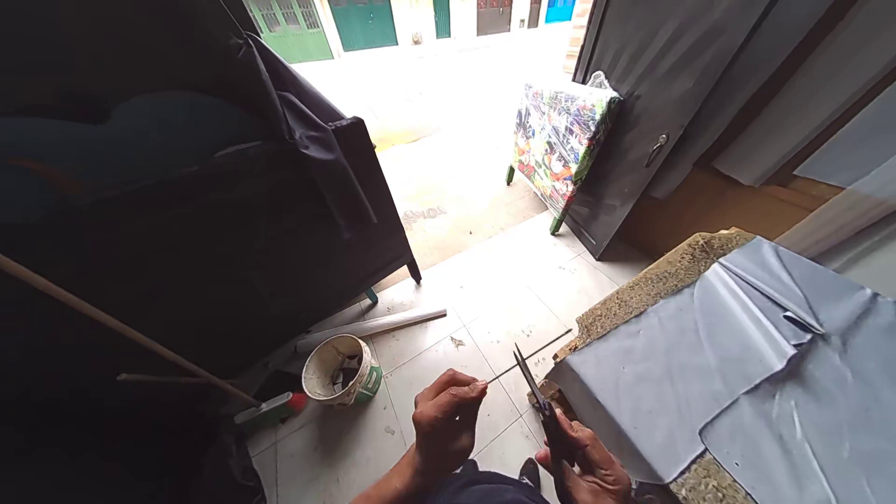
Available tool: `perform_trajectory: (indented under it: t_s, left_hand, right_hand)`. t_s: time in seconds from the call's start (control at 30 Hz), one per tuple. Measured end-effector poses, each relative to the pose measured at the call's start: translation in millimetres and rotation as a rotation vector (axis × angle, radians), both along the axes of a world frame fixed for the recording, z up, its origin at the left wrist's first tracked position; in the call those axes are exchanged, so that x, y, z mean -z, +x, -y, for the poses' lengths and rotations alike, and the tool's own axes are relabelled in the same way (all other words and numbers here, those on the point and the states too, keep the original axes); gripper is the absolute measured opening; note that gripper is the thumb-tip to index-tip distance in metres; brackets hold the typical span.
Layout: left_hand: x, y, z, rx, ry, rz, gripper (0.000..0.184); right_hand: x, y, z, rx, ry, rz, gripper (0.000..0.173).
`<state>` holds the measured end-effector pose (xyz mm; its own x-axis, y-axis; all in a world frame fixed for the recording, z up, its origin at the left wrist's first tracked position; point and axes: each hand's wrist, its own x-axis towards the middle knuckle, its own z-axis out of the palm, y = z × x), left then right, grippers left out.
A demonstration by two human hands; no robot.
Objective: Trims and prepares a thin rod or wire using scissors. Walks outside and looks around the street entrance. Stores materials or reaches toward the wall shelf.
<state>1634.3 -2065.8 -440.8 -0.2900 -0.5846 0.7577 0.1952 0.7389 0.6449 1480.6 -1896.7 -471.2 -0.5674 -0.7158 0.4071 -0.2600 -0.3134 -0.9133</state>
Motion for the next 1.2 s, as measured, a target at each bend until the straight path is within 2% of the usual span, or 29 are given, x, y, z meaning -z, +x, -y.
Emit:
perform_trajectory:
  t_s: [0.03,0.1,0.2,0.23,0.3,0.37,0.4,0.5,0.6,0.7,0.8,0.83,0.9,0.93,1.03,1.1,1.2]
  left_hand:
    - [-5,5,11,-0.060,0.019,-0.029,0.008]
    - [-10,12,23,-0.130,0.042,-0.070,0.010]
    - [2,6,5,0.006,0.007,0.015,0.007]
    - [9,3,-4,0.069,-0.035,0.061,0.006]
    - [19,1,-12,0.085,-0.134,0.117,0.007]
    - [16,7,1,-0.001,-0.082,0.101,0.007]
    - [11,13,11,-0.058,-0.021,0.064,0.007]
    - [-1,22,31,-0.165,0.052,-0.050,0.009]
    - [-2,12,7,-0.041,0.054,-0.046,0.009]
    - [11,1,-20,0.107,0.054,0.010,0.005]
    - [1,12,7,-0.033,0.072,-0.027,0.007]
    - [-4,19,21,-0.098,0.070,-0.053,0.008]
    - [-13,27,38,-0.170,0.058,-0.084,0.010]
    - [-14,28,38,-0.146,0.042,-0.075,0.010]
    - [-2,17,12,0.059,0.001,0.021,0.005]
    - [5,13,-1,0.116,-0.021,0.039,0.006]
    - [-7,25,25,-0.069,0.016,-0.009,0.006]
  right_hand:
    - [2,-2,-4,-0.003,-0.021,0.046,0.041]
    - [6,-6,-10,0.001,-0.026,0.086,0.042]
    - [4,-3,-4,-0.016,0.050,-0.031,0.061]
    - [2,1,0,-0.022,0.048,-0.054,0.063]
    - [-1,5,2,-0.018,-0.013,-0.030,0.051]
    - [-1,3,-3,-0.015,-0.075,0.008,0.036]
    - [-1,2,-8,0.009,-0.085,0.021,0.037]
    - [2,-4,-14,0.092,0.001,-0.026,0.055]
    - [5,2,-5,0.063,0.097,-0.069,0.075]
    - [7,11,4,0.016,0.055,-0.095,0.063]
    - [6,8,-3,0.004,-0.034,0.015,0.041]
    - [7,7,-8,0.013,-0.030,0.055,0.039]
    - [11,4,-10,0.035,-0.004,0.086,0.046]
    - [13,5,-8,0.040,0.029,0.049,0.051]
    - [8,12,5,-0.039,0.086,-0.056,0.069]
    - [6,18,10,-0.057,0.058,-0.048,0.063]
    - [10,18,1,-0.017,0.002,0.082,0.047]
